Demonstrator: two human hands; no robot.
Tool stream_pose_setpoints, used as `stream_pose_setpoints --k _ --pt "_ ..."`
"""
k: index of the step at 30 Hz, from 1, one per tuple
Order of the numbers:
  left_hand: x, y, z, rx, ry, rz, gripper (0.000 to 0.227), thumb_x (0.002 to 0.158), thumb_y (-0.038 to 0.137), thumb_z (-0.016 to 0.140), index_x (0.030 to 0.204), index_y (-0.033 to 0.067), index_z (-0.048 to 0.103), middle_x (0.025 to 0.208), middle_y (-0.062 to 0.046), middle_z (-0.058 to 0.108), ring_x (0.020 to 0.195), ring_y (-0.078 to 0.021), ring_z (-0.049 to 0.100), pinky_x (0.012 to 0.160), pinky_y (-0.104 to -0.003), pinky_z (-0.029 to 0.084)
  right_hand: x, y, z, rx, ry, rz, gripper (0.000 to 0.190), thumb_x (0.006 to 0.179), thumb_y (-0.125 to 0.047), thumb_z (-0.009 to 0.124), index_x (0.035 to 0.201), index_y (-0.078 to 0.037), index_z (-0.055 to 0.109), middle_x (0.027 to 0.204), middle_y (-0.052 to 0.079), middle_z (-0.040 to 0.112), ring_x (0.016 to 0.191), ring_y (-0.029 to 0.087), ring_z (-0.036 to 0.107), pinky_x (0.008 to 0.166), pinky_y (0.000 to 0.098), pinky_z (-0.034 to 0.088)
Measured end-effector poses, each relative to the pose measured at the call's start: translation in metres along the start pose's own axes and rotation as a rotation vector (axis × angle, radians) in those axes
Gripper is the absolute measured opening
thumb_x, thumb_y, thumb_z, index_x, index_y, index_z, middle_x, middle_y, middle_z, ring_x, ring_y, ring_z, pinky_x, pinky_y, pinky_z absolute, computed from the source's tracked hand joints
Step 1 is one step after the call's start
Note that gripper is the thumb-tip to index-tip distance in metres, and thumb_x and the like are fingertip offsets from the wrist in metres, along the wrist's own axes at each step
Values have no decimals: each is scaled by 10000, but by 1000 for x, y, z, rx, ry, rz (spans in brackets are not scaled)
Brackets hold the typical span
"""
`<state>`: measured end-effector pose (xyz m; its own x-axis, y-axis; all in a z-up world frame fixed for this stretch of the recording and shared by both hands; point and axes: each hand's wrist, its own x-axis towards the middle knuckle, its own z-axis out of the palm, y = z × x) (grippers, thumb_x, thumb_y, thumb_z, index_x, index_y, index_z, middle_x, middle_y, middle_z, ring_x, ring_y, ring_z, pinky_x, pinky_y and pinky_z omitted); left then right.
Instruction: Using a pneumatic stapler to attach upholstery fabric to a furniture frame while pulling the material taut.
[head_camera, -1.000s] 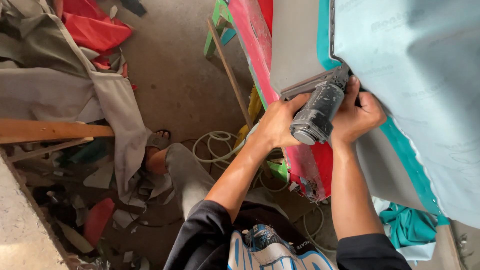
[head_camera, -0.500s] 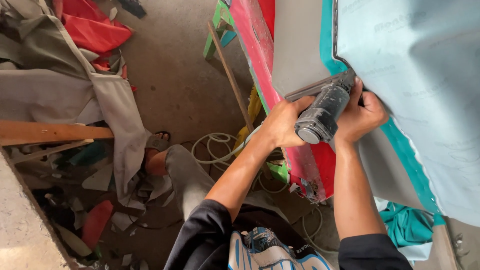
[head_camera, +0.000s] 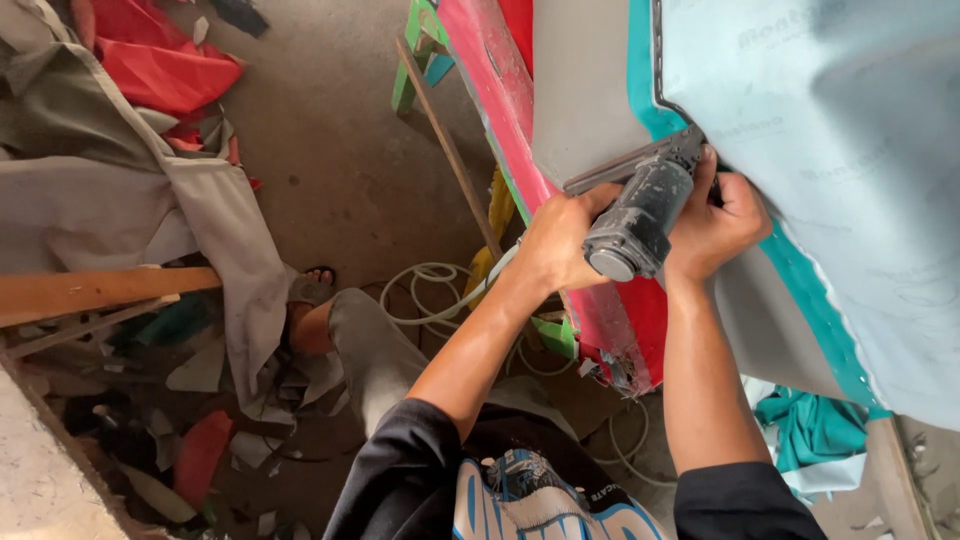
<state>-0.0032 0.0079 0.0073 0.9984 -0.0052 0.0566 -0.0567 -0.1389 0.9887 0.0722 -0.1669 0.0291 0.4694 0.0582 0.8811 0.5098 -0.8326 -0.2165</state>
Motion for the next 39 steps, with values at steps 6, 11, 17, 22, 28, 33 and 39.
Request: stream_pose_setpoints --k 6,11,17,22,28,33,39 --pt "1 -4 7 3 18 9 495 646 438 736 1097 243 672 728 -186 714 832 -500 727 838 -606 599 -1 3 3 -15 11 36 488 950 -76 960 601 -43 621 475 78 488 493 402 540 531 361 448" --pt "-2 -7 0 9 28 83 508 639 459 719 1102 257 666 742 -197 716 849 -501 723 829 -625 577 -3 -1 -2 -34 12 31 521 965 -103 933 572 -59 593 462 91 436 476 401 492 512 360 418" --pt "-8 -13 -4 -23 69 117 560 627 426 730 1160 274 647 738 -182 707 839 -489 723 800 -616 593 4 -14 0 18 5 92 551 981 -102 902 557 -59 552 446 79 399 453 355 468 522 333 391" --pt "0 -12 -3 20 77 156 553 631 428 714 1153 256 648 706 -192 697 798 -498 719 779 -618 585 2 -8 4 36 17 89 563 986 -79 892 544 -95 544 430 19 362 422 342 443 513 304 341" --pt "6 -15 6 29 60 142 612 629 421 708 1210 243 640 698 -194 696 789 -498 722 774 -621 587 1 -2 5 -24 0 99 559 972 -95 919 556 -70 547 426 53 390 440 363 410 506 319 362" --pt "2 -8 1 56 75 69 524 636 497 704 1107 268 682 706 -160 707 805 -482 729 787 -592 591 4 -14 -1 -55 -21 25 462 971 -117 923 617 -69 630 499 107 511 536 425 566 516 375 435" --pt "4 -2 -16 7 44 124 583 652 466 715 1184 235 661 765 -207 718 842 -526 712 795 -637 576 -9 -7 -10 -73 -37 14 343 1064 -123 811 734 -113 718 585 36 557 587 347 630 570 344 489"
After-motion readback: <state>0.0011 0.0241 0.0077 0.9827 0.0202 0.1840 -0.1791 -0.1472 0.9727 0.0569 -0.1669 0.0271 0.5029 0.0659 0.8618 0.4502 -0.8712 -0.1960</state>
